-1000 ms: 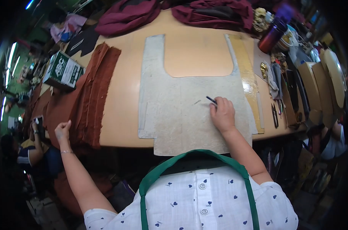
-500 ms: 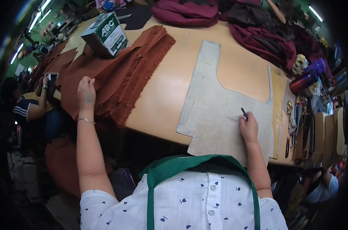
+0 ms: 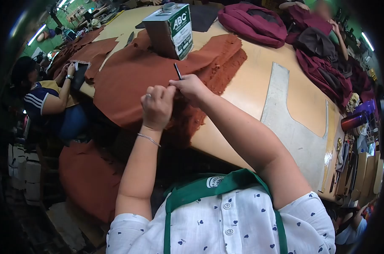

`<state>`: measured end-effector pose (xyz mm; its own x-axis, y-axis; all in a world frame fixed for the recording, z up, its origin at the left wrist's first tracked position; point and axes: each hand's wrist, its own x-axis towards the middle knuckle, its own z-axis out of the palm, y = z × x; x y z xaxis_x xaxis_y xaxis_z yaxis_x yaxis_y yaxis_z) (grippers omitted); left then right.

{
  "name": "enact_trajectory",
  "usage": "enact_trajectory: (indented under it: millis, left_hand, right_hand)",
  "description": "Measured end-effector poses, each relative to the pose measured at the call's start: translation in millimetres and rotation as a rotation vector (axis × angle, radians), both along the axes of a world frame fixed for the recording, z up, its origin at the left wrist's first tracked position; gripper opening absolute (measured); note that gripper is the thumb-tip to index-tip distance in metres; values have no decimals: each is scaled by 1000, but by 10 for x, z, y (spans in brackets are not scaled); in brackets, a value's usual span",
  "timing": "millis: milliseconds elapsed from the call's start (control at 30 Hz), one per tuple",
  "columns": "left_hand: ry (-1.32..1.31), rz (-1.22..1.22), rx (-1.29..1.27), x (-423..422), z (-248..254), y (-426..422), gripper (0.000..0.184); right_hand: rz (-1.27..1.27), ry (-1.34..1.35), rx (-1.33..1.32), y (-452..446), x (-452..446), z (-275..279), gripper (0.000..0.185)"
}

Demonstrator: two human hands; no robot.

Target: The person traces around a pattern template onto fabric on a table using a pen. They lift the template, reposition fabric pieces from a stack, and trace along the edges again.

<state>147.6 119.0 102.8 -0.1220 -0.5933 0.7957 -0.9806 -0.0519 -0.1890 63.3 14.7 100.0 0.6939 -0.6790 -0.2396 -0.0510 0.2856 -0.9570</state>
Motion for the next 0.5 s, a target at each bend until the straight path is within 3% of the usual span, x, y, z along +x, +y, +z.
enact_trajectory:
  millis: [33,100,200,333,433,500]
  left_hand:
    - [-47,-58,-77,-32,-4,44,10]
    - [-40,-170,107,24,-157,152,17]
    - [490,17,630,210,-327,69,32]
    - [514,17,517,812,-271,-225,58]
    - [483,-21,402,1198,125,-539,72]
    - [465,8,356,1437,205,-652,73]
  right_hand:
    - [-48,-9,-64,-28,67,86,19]
    - [-127,-25,-184,-83,156,317,15]
    - [-190,-214,-205,-208,219,515,15]
    - [-136,-530,-174,-110,97,764,18]
    - [-125,-318,-345,62,-93,758,18]
    - [-171,-319,-305,155,-252,729,17]
